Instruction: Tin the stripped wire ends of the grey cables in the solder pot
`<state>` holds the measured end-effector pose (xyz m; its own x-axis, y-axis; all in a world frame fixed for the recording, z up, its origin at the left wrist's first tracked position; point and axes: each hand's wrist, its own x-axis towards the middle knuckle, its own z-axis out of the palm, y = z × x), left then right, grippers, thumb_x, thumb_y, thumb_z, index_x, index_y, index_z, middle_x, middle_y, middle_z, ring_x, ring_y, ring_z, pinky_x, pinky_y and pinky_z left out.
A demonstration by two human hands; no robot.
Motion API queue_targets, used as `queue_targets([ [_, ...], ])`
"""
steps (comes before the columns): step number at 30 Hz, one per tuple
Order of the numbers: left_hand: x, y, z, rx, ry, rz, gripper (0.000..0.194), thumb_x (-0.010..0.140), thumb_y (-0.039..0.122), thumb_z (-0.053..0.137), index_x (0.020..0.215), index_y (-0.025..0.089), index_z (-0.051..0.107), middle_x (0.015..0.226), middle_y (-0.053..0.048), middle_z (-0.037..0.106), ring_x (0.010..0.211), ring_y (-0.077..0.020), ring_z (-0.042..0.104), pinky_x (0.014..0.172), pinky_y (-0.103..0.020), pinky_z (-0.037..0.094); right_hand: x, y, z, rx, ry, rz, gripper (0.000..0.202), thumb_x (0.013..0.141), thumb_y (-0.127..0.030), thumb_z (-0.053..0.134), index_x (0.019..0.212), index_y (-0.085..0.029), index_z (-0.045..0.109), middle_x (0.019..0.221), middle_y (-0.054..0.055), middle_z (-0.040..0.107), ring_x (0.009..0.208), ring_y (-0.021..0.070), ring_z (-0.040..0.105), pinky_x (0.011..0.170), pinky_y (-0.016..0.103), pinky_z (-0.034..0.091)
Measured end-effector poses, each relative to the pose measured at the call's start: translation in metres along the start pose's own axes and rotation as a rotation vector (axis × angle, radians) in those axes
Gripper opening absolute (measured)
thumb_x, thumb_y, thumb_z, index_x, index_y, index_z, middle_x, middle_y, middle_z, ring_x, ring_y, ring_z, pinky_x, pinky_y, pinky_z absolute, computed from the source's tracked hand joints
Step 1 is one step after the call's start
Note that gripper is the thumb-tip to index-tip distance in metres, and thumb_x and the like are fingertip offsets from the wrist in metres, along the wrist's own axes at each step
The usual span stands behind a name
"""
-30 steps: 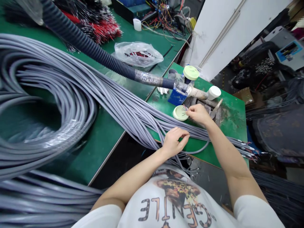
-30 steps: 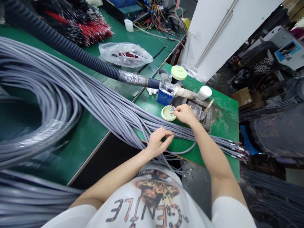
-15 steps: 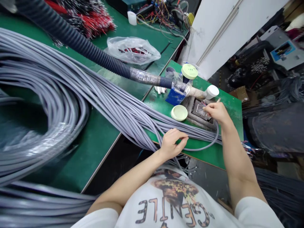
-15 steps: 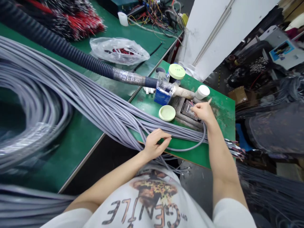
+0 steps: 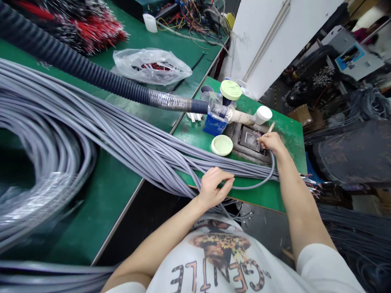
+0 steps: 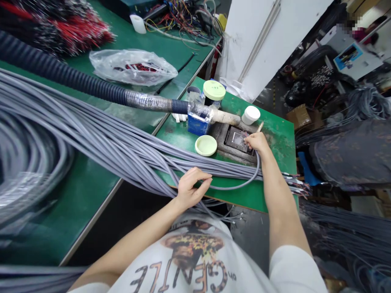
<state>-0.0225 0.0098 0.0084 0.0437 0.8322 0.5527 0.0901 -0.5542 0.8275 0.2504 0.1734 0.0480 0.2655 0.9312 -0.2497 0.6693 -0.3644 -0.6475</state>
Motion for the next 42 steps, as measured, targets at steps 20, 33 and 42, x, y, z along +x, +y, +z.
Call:
queue_targets([
  [20, 0.000, 0.001, -0.001, 0.000, -0.005, -0.022, 0.007, 0.082, 0.021, 0.060, 0.082, 0.019, 0.067, 0.070, -0.004, 0.069, 0.064, -0.0153, 0.057, 0.065, -0.031, 0.043, -0.093, -0.029, -0.028, 0.143, -0.012, -0.281, 0.026, 0.072, -0.035, 0.067, 0.056, -0.015, 0.063, 0.045, -0.001, 0.054, 0.043, 0.0087, 0.046, 0.045, 0.022, 0.036],
  [33, 0.017, 0.032, 0.069, -1.106, -0.052, -0.774, 0.029, 0.066, 0.030, 0.079, 0.091, 0.018, 0.070, 0.073, 0.000, 0.064, 0.063, -0.0085, 0.055, 0.059, -0.021, 0.042, -0.205, -0.028, 0.009, 0.450, -0.018, -0.314, 0.034, 0.081, -0.032, 0.065, 0.052, -0.017, 0.057, 0.048, -0.002, 0.055, 0.049, 0.0103, 0.047, 0.053, 0.025, 0.037],
  [42, 0.018, 0.034, 0.071, -0.870, 0.130, -0.615, 0.017, 0.075, 0.031, 0.073, 0.081, 0.016, 0.068, 0.073, 0.000, 0.062, 0.062, -0.0082, 0.053, 0.061, -0.022, 0.044, -0.216, -0.016, 0.012, 0.516, -0.158, -0.241, 0.021, 0.084, -0.037, 0.063, 0.093, -0.018, 0.066, 0.056, -0.003, 0.060, 0.046, 0.0099, 0.052, 0.048, 0.023, 0.041],
])
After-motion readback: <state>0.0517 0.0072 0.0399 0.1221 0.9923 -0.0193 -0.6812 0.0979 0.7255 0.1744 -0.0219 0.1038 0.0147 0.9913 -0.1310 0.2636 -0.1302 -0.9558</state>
